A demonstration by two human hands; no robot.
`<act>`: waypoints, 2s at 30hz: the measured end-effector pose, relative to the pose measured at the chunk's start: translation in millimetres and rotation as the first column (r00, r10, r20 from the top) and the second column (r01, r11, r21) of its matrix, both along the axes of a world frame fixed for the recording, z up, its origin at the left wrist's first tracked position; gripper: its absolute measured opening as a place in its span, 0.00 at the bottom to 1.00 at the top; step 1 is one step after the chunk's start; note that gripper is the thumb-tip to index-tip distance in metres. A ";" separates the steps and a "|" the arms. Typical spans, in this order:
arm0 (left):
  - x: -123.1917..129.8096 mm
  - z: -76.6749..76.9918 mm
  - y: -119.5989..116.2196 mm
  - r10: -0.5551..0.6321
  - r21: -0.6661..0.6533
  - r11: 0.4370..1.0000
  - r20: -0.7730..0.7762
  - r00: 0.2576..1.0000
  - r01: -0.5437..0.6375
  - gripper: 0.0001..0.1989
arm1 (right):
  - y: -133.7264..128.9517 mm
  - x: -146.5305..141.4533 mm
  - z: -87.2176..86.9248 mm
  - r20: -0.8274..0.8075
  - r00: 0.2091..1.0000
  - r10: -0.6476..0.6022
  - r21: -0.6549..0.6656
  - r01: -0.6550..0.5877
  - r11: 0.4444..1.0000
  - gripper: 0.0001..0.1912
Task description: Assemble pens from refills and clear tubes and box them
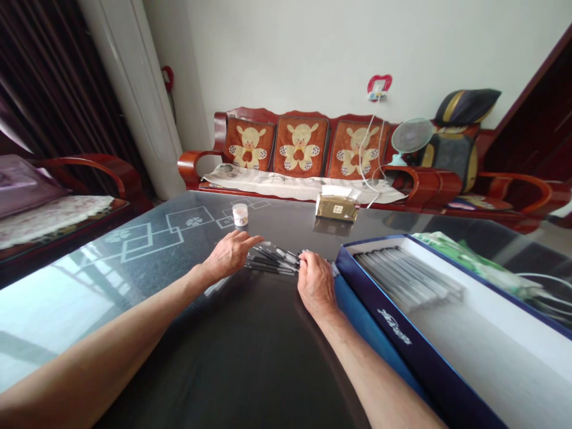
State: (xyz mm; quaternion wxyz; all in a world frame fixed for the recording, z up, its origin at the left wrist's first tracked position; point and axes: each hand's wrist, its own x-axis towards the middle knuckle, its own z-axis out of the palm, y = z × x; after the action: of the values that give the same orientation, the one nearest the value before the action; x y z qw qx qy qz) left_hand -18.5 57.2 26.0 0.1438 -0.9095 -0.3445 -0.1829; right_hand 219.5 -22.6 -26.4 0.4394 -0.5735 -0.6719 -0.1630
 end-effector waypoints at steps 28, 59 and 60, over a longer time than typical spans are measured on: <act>43.3 -19.8 -49.7 -0.059 -0.275 0.954 0.233 0.971 0.123 0.23 | -18.1 -22.0 10.3 -0.045 0.945 0.325 -0.170 -0.328 0.929 0.34; 40.9 -21.5 -44.8 -0.009 -0.223 0.974 0.149 0.989 0.042 0.22 | -18.3 31.5 24.3 0.320 0.945 0.063 -0.317 0.044 0.947 0.15; 40.9 -21.5 -45.1 -0.013 -0.223 0.974 0.151 0.988 0.047 0.22 | -18.6 31.1 24.6 0.319 0.946 0.060 -0.323 0.049 0.945 0.13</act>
State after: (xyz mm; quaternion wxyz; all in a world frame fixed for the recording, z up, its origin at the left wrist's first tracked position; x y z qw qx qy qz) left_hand 22.4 12.1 4.4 0.0106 -0.9088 -0.3591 -0.2120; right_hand 250.7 -41.1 -1.7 0.2224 -0.6016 -0.7543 -0.1402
